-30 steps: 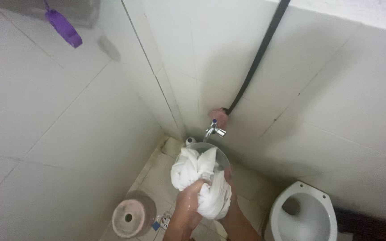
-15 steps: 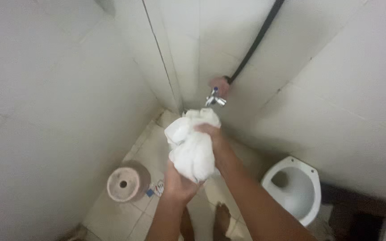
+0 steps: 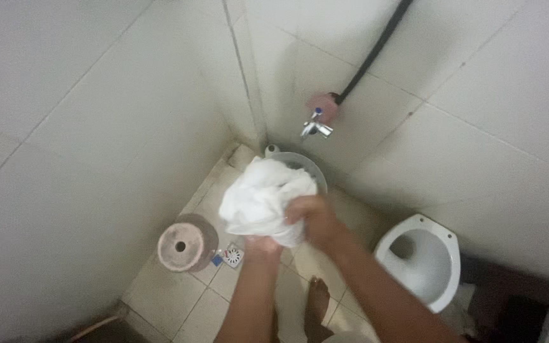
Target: The person hand-washes clothes in a bucket, wrings them out, and hangs them on a wall-mounted clothes rack using hangers. The person handles a black t-shirt, a white shirt, and a white t-shirt, placing each on a hanger and hanging them on the rack.
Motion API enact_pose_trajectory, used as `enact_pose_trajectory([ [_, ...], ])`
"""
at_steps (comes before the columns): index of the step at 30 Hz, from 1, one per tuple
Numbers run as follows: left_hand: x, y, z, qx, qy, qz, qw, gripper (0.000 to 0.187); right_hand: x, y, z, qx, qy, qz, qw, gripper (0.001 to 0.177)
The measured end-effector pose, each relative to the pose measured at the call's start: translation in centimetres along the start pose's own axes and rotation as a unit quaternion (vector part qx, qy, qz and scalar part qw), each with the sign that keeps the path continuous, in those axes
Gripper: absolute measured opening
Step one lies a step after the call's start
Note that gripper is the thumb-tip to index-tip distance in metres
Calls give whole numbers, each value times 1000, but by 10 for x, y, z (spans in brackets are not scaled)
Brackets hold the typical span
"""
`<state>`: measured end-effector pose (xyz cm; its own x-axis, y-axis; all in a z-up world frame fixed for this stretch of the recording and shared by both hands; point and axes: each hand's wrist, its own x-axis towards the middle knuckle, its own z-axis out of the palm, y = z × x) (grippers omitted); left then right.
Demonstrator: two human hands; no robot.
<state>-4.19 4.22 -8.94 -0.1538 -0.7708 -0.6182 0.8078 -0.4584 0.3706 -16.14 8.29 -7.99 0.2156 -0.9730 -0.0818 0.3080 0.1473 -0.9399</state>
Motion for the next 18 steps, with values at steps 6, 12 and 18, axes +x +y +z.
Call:
enact_pose_trajectory([
  [6,-14,1,4,7,-76,11,997,74,-29,-65,-11,-159,172,234,944,72],
  [12,-21,12,16,259,-5,119,958,72,-41,-55,10,53,305,177,934,71],
  [18,-32,46,30,450,-54,190,871,70,-14,-49,10,16,163,122,979,63],
])
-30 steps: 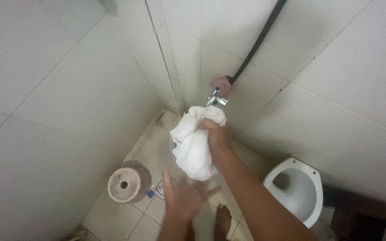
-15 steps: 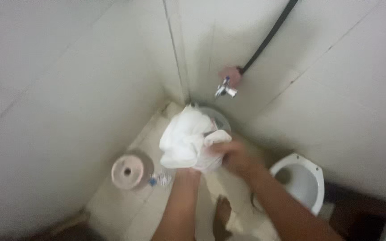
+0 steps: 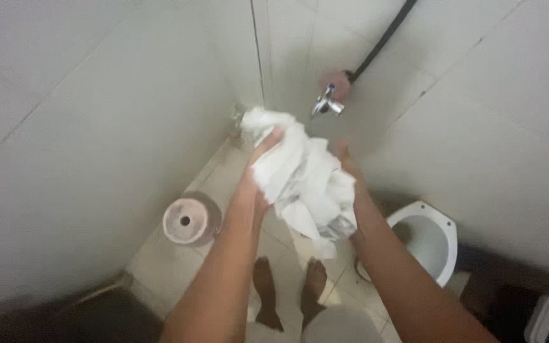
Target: The person hand-washes clothes in a bucket, wrings them out, and hangs them on a wall-mounted clothes rack using hangers. The person handles a black t-shirt, a white shirt, and a white t-shirt, placing each on a hanger and hanging them on the rack.
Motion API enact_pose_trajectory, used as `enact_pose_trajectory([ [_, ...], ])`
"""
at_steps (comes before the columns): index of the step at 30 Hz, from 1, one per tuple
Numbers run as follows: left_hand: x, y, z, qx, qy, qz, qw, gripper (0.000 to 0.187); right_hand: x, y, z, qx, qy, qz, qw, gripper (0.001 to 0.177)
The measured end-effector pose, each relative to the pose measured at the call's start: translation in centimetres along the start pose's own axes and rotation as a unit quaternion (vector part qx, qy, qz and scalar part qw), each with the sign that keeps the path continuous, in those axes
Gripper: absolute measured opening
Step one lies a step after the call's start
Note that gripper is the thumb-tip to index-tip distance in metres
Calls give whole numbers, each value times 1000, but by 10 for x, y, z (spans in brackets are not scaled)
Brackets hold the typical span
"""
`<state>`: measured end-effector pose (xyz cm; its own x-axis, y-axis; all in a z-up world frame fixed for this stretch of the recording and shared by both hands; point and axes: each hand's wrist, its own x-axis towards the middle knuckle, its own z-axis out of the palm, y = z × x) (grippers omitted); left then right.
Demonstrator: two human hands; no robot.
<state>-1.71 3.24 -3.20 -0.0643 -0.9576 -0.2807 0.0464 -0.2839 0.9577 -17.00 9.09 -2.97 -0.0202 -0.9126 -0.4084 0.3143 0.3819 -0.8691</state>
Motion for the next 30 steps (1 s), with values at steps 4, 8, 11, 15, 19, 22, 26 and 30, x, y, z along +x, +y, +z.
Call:
enact_pose_trajectory([
  [4,-5,23,-9,88,-73,5,993,69,7,-3,11,-17,-113,24,993,59],
  [8,-7,39,-19,133,-94,10,987,69,-7,-1,16,-33,-214,81,973,56],
  [11,2,50,-27,167,-81,30,982,69,8,-13,23,-67,-294,90,949,55],
  [15,-13,34,-37,208,-25,33,977,69,-10,19,54,-93,-228,21,969,55],
  [19,-25,13,-41,261,112,68,956,69,-19,53,83,-162,-129,-73,976,56],
  [22,-35,0,-39,284,196,73,936,62,-22,66,92,-274,-83,-89,954,58],
  [26,-56,-14,-41,284,231,-3,931,49,-31,82,94,-403,-55,-110,907,61],
  [30,-72,-19,-49,233,215,19,948,53,-35,93,77,-376,-115,-167,904,66],
])
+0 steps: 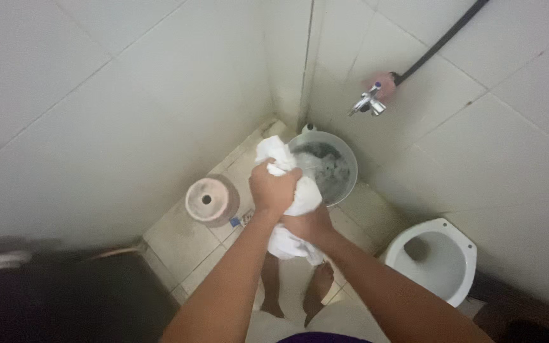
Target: The person hand-washes clothes in a bucket, wrings them out, and hangs them on a wall-mounted clothes rack using hangers. The person handles a black t-shirt, a white shirt, and a white t-shirt, placing each on a hanger and hanging them on the rack.
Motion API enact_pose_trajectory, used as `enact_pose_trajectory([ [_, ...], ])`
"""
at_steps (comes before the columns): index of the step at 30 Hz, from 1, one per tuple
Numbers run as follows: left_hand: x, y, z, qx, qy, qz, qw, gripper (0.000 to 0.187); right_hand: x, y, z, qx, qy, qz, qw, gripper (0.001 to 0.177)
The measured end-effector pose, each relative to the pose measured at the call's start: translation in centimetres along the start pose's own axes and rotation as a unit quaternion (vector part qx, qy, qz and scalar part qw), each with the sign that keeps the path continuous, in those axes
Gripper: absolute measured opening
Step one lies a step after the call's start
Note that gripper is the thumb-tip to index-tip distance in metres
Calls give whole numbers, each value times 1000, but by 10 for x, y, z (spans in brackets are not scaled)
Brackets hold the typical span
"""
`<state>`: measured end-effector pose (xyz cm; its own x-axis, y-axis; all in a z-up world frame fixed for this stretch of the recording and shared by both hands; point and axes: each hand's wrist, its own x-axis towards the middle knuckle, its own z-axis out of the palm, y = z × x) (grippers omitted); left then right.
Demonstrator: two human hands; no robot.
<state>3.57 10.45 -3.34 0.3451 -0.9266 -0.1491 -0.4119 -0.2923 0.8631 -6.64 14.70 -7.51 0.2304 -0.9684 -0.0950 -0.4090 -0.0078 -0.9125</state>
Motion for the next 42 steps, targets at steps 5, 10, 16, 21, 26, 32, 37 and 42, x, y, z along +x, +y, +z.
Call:
enact_pose_trajectory([
  [5,-8,-1,-10,-100,-4,96,990,59,-13,20,-50,404,-177,69,895,96],
  [10,2,21,-20,-302,-133,-25,944,52,-12,10,-84,662,-219,64,714,125],
  [16,44,79,-44,-227,-159,55,959,40,61,-30,-99,332,-172,-46,926,130],
  [21,70,86,-58,-88,-45,187,977,78,81,-61,-91,414,-219,76,880,92],
  [26,96,62,-80,-91,-66,269,957,52,104,-52,-61,362,-184,100,908,59],
  [32,34,17,-92,-460,-218,-156,847,71,177,-35,-30,249,-200,-178,931,22],
  [37,9,20,-118,-308,-233,-153,910,84,168,-79,-16,278,-256,-94,921,22],
  [42,17,34,-139,-149,-257,-113,948,90,136,-152,-17,221,-269,-21,937,23],
])
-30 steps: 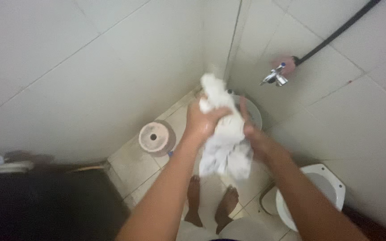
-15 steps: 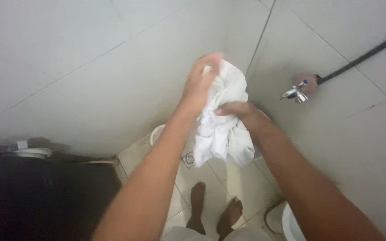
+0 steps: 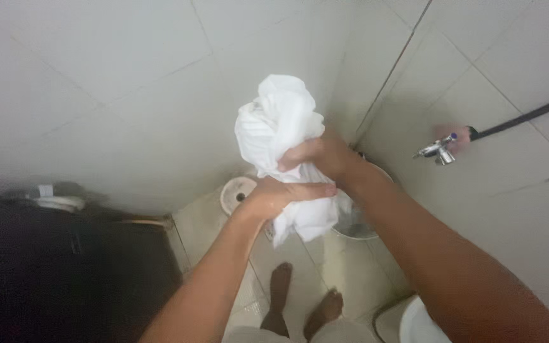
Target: The person hand-washes clothes in a bucket, wrings them out, and hangs them on a wall-mounted clothes rack using hangers. The person handles a black t-shirt, a white shirt, and a white t-shirt, placing each on a hanger and hanging them on the rack.
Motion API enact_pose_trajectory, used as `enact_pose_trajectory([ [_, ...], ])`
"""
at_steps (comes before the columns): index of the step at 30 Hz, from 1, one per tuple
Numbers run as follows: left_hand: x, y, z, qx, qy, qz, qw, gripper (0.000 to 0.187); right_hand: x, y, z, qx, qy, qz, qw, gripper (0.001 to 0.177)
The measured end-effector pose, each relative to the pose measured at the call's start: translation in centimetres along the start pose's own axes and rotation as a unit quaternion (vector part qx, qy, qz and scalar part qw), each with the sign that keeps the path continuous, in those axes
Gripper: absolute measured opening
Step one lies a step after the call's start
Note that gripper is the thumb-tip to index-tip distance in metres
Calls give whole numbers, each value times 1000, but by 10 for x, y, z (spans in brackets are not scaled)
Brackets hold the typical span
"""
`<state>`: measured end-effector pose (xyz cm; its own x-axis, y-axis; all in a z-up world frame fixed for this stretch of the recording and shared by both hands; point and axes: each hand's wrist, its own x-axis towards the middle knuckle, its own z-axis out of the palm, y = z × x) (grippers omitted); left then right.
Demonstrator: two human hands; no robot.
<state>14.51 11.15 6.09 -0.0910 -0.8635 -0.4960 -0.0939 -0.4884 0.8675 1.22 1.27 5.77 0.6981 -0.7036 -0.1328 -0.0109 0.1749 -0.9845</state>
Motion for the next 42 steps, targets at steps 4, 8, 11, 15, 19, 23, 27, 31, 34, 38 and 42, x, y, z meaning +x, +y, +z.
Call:
enact_pose_trajectory([
  [4,10,-10,-1,152,74,-23,985,85,-4,-32,25,-16,75,75,994,42],
  [8,13,-32,7,139,96,-47,984,78,-2,-28,42,-40,81,92,992,53],
  [11,18,-34,18,129,175,41,975,75,4,-19,42,-149,134,83,976,62],
  [15,9,-48,16,26,134,130,982,68,2,-1,49,-124,234,95,960,78],
  [19,9,-56,10,-105,109,61,987,70,4,1,46,50,119,-18,991,60],
  [23,-11,-76,31,-443,89,-52,891,75,2,2,53,58,162,-135,976,51],
  [27,-2,-80,32,-641,-36,156,750,83,5,7,54,200,162,-130,957,48],
  [31,-2,-90,7,-681,-7,150,717,80,-8,15,71,352,123,-86,924,56],
  [34,10,-82,-7,-667,-64,196,716,73,-16,-1,65,304,41,-61,950,56],
  [38,0,-84,-14,-632,-58,182,751,72,-38,-17,63,126,66,126,982,60],
  [42,-7,-64,-29,-508,-116,155,839,74,-37,-32,48,18,10,171,985,64],
])
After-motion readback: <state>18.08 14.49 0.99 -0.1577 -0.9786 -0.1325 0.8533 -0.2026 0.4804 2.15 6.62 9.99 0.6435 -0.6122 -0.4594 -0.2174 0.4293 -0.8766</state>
